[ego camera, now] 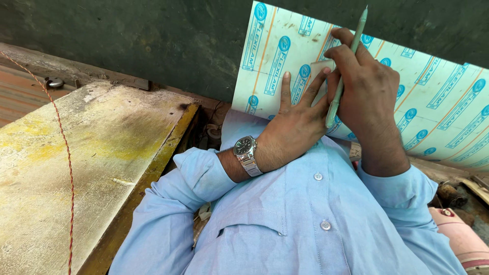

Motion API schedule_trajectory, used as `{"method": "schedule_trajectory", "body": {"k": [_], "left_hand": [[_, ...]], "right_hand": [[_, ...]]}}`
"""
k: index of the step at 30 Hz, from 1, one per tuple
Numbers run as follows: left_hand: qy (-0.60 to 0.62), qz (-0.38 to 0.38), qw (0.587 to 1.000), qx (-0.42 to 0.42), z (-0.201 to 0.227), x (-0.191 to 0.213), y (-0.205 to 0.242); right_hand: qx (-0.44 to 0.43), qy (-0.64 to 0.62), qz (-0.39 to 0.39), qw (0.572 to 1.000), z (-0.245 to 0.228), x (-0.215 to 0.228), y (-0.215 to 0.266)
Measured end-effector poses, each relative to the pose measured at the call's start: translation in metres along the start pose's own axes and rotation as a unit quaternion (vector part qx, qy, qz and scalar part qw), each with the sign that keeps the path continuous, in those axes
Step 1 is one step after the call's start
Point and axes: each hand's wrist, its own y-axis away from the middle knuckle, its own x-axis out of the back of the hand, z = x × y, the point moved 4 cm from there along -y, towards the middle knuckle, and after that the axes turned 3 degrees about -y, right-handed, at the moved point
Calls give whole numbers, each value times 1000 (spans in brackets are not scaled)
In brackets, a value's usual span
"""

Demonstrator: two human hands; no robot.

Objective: The person marks a large protective sheet with a pen while holding it steady with the other hand. The sheet is wrapped around a cylindrical surface and the person draws lines and marks along its length.

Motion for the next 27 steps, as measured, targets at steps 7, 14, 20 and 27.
{"method": "schedule_trajectory", "body": {"k": [7,14,20,27], "left_hand": [[33,-29,999,5,-2,-5,-2],[80,-41,996,0,-3,-6,-2],[81,-42,996,2,-4,-3,2],[100,-4,995,12,-2,-4,1]], "right_hand": [[-30,33,-50,998,-8,5,-11],[4,25,-30,999,-14,5,-13],[29,-2,-5,1000,-18,-8,-20],[13,37,-54,998,-15,-9,-25]]}}
